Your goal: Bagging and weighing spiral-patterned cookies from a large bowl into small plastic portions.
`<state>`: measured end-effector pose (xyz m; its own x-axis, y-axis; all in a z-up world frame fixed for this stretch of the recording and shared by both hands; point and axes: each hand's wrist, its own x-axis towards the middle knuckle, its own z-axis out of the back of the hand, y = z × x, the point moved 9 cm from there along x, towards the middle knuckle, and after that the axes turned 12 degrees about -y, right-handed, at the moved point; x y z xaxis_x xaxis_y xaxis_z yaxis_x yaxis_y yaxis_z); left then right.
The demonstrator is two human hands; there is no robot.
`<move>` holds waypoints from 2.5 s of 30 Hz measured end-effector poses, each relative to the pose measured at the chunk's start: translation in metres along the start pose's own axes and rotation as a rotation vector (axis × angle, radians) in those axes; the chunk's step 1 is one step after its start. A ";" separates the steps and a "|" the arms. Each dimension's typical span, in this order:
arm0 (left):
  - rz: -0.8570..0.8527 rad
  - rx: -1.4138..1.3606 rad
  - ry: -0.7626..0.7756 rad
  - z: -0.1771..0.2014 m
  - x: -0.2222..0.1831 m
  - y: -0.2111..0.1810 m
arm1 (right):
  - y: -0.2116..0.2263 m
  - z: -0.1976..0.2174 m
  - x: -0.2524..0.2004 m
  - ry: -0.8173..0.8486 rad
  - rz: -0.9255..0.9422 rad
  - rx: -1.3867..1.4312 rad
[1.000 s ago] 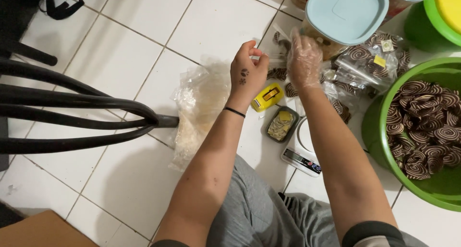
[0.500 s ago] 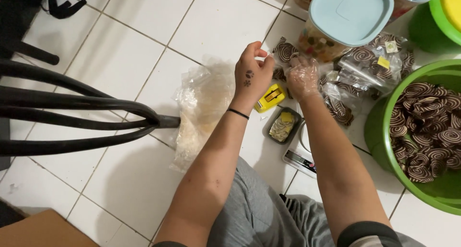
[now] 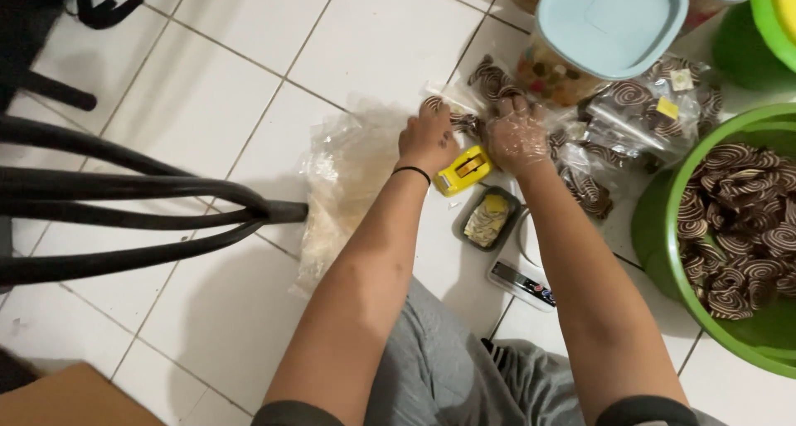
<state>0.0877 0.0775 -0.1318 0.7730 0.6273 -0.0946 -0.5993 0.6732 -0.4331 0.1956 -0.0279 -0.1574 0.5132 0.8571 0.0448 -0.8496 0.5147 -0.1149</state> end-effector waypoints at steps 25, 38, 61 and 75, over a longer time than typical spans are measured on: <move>-0.194 0.128 0.109 -0.006 0.002 -0.042 | -0.011 0.045 -0.039 -0.030 -0.057 0.035; -0.097 -0.243 0.159 0.073 -0.013 -0.020 | 0.033 0.097 -0.103 -0.259 -0.319 0.524; 0.334 -0.210 -0.070 0.067 -0.116 0.145 | 0.194 0.090 -0.059 -0.151 0.011 0.492; 0.494 -0.680 -0.363 0.068 -0.107 0.179 | 0.147 0.101 -0.080 -0.094 -0.477 1.257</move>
<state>-0.1166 0.1574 -0.1378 0.2796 0.9447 -0.1714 -0.5037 -0.0077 -0.8639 0.0169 -0.0189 -0.0779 0.8205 0.5624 -0.1019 -0.1527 0.3874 0.9092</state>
